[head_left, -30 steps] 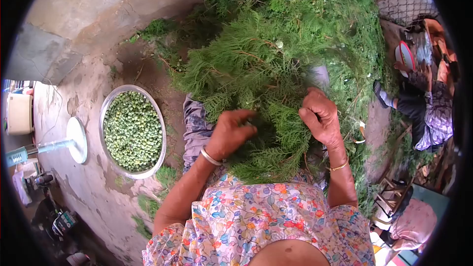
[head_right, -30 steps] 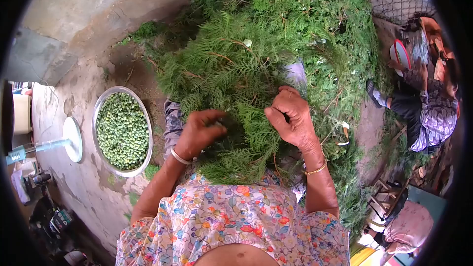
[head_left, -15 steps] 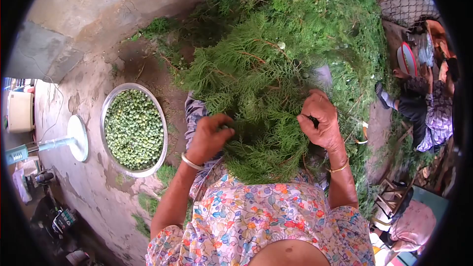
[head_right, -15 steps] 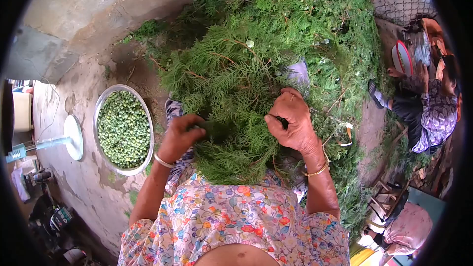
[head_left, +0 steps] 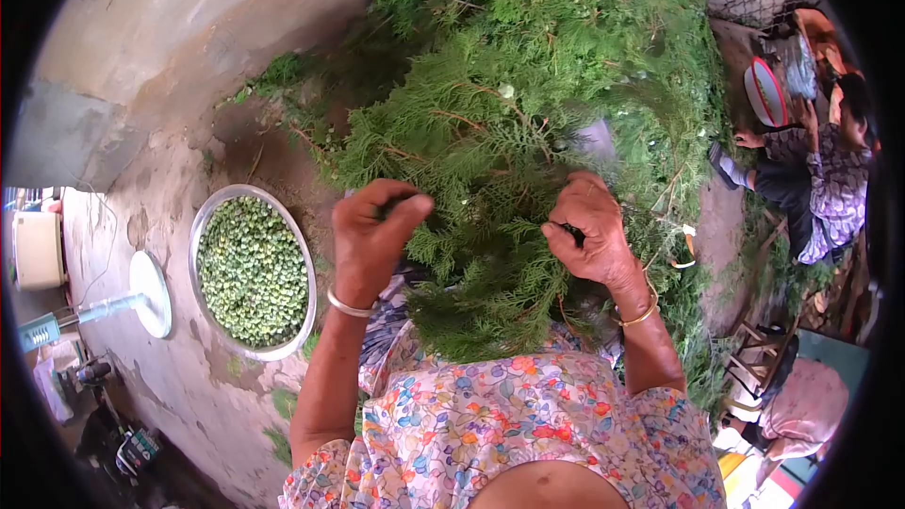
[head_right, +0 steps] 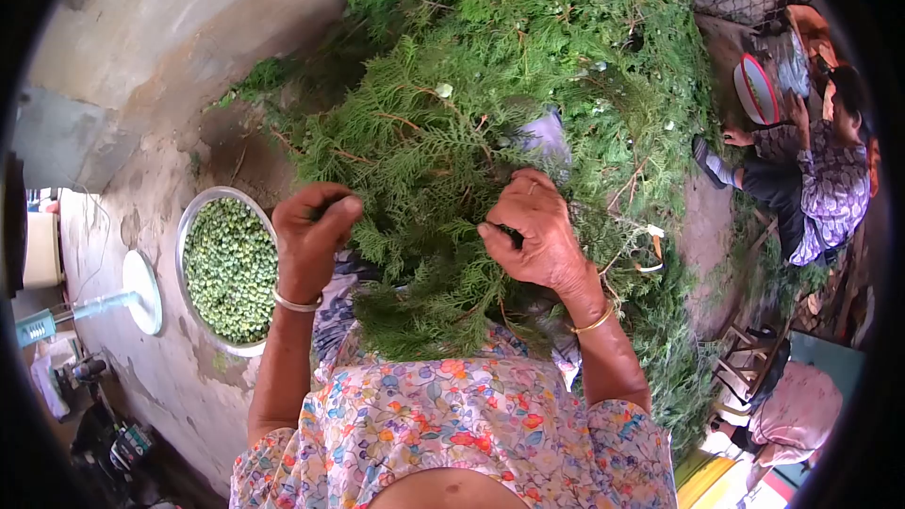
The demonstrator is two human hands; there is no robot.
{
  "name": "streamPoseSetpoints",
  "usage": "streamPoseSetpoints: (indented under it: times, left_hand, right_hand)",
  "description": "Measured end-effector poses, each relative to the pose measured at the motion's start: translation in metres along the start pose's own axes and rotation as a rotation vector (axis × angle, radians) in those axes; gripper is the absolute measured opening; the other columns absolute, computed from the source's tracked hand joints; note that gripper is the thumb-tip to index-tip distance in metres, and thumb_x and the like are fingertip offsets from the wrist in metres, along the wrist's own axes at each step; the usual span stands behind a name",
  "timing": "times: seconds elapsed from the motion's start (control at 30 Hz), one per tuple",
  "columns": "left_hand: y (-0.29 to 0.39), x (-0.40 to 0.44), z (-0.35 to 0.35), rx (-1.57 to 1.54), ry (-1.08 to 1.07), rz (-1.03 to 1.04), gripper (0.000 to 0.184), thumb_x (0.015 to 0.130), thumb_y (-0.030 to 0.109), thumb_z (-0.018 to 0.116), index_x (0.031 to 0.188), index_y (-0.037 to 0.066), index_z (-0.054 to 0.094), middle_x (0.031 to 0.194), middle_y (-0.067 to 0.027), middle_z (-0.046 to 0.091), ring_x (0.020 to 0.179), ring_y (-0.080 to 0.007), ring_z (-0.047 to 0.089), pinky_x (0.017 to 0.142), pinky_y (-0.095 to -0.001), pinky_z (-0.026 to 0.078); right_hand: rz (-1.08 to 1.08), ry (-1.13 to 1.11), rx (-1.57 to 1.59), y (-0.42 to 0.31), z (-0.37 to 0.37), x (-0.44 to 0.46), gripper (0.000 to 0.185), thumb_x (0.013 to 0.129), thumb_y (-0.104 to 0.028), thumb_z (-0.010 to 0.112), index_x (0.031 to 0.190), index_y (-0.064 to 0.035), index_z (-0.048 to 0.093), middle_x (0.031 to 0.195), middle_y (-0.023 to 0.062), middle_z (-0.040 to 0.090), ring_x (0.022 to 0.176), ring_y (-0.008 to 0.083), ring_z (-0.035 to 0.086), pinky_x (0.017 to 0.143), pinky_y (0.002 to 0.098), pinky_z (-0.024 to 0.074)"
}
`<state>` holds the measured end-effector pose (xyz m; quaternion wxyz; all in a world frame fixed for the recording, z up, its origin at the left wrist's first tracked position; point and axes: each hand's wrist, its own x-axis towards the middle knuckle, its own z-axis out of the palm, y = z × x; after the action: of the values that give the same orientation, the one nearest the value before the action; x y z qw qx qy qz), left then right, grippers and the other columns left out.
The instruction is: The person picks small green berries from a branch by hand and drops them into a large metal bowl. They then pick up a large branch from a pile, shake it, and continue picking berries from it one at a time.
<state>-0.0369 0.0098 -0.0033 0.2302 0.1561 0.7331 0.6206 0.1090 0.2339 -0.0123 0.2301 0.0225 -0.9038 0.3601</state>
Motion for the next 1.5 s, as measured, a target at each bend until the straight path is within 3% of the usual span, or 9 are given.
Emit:
streamPoseSetpoints:
  times: [0.2, 0.27, 0.4, 0.7, 0.87, 1.03, 1.13, 1.33, 1.5]
  left_hand:
    - [0.022, 0.039, 0.081, 0.131, -0.163, 0.495, 0.009, 0.08, 0.007, 0.068, 0.078, -0.002, 0.065, 0.062, -0.005, 0.06, 0.053, -0.0102, 0.053, 0.049, -0.0253, 0.04]
    - [0.021, 0.058, 0.106, 0.248, -0.102, 0.698, 0.01, 0.076, 0.008, 0.07, 0.077, -0.001, 0.064, 0.065, -0.0129, 0.062, 0.054, -0.0233, 0.06, 0.051, -0.0324, 0.044]
    - [0.015, 0.073, 0.132, 0.623, -0.073, 0.624, 0.015, 0.073, 0.016, 0.071, 0.073, 0.003, 0.064, 0.068, -0.0164, 0.062, 0.064, -0.0375, 0.061, 0.055, -0.044, 0.048]
    - [0.04, 0.056, 0.131, 1.278, -0.392, 0.794, 0.012, 0.071, 0.014, 0.059, 0.072, 0.003, 0.061, 0.07, -0.0129, 0.062, 0.062, -0.0272, 0.065, 0.052, -0.0392, 0.05]
    - [0.025, 0.068, 0.128, 1.193, -0.266, 0.88, 0.01, 0.073, 0.011, 0.06, 0.071, 0.001, 0.06, 0.069, -0.013, 0.062, 0.059, -0.025, 0.063, 0.05, -0.0348, 0.049]
    - [0.034, 0.084, 0.105, -0.358, -0.456, -0.221, 0.011, 0.084, 0.01, 0.064, 0.085, 0.0, 0.061, 0.065, -0.0037, 0.056, 0.052, -0.0094, 0.05, 0.041, -0.0236, 0.034]
    - [0.036, 0.084, 0.101, -0.573, -0.357, -0.3, 0.011, 0.086, 0.011, 0.062, 0.086, -0.001, 0.061, 0.066, -0.0045, 0.055, 0.052, -0.0086, 0.049, 0.041, -0.0199, 0.031]
    - [0.04, 0.055, 0.087, -0.256, -0.484, -0.12, 0.013, 0.087, 0.01, 0.061, 0.087, -0.002, 0.062, 0.066, -0.0017, 0.055, 0.052, -0.0071, 0.05, 0.042, -0.0195, 0.032]
    - [0.022, 0.035, 0.089, 0.145, -0.404, 0.455, 0.01, 0.079, 0.004, 0.064, 0.084, -0.004, 0.063, 0.067, -0.0081, 0.062, 0.055, -0.01, 0.055, 0.05, -0.0254, 0.044]
  right_hand:
    - [-0.035, 0.017, -0.013, -0.001, 0.003, 0.005, 0.017, 0.06, -0.004, 0.07, 0.06, -0.0069, 0.053, 0.057, 0.007, 0.049, 0.061, 0.0277, 0.052, 0.075, 0.0405, 0.0466]
    - [-0.035, 0.028, -0.01, -0.001, 0.006, 0.004, 0.018, 0.059, -0.004, 0.071, 0.059, -0.0073, 0.053, 0.057, 0.0071, 0.049, 0.06, 0.0282, 0.052, 0.074, 0.0402, 0.0464]
    - [-0.044, 0.043, -0.017, 0.0, 0.004, 0.002, 0.02, 0.06, -0.005, 0.071, 0.058, -0.0074, 0.051, 0.058, 0.0075, 0.05, 0.062, 0.0282, 0.052, 0.074, 0.0398, 0.0462]
    - [-0.08, 0.026, -0.038, 0.001, 0.004, 0.0, 0.011, 0.061, -0.004, 0.069, 0.066, -0.0065, 0.06, 0.065, 0.0072, 0.06, 0.067, 0.0278, 0.055, 0.079, 0.0383, 0.0456]
    - [-0.047, 0.03, -0.048, 0.005, 0.004, -0.002, 0.012, 0.061, -0.007, 0.07, 0.065, -0.0077, 0.059, 0.064, 0.0068, 0.057, 0.067, 0.0271, 0.056, 0.077, 0.0391, 0.0451]
    - [-0.033, 0.069, -0.032, 0.004, 0.005, -0.003, 0.017, 0.061, -0.009, 0.073, 0.061, -0.0079, 0.056, 0.061, 0.0069, 0.052, 0.061, 0.0269, 0.052, 0.074, 0.0402, 0.044]
    - [-0.061, 0.019, -0.059, 0.002, 0.0, -0.001, 0.016, 0.064, -0.006, 0.073, 0.068, -0.0067, 0.058, 0.061, 0.0058, 0.054, 0.062, 0.0238, 0.055, 0.072, 0.0367, 0.0454]
    - [0.491, 0.185, 0.367, -0.015, 0.004, -0.004, 0.067, 0.073, -0.003, 0.07, 0.134, -0.0064, 0.044, 0.074, 0.0101, 0.061, 0.065, 0.0271, 0.06, 0.081, 0.0399, 0.047]
    - [0.19, 0.092, -0.006, -0.003, 0.008, -0.004, 0.049, 0.073, -0.005, 0.068, 0.12, -0.0039, 0.054, 0.072, 0.015, 0.06, 0.07, 0.0346, 0.059, 0.084, 0.0442, 0.0459]
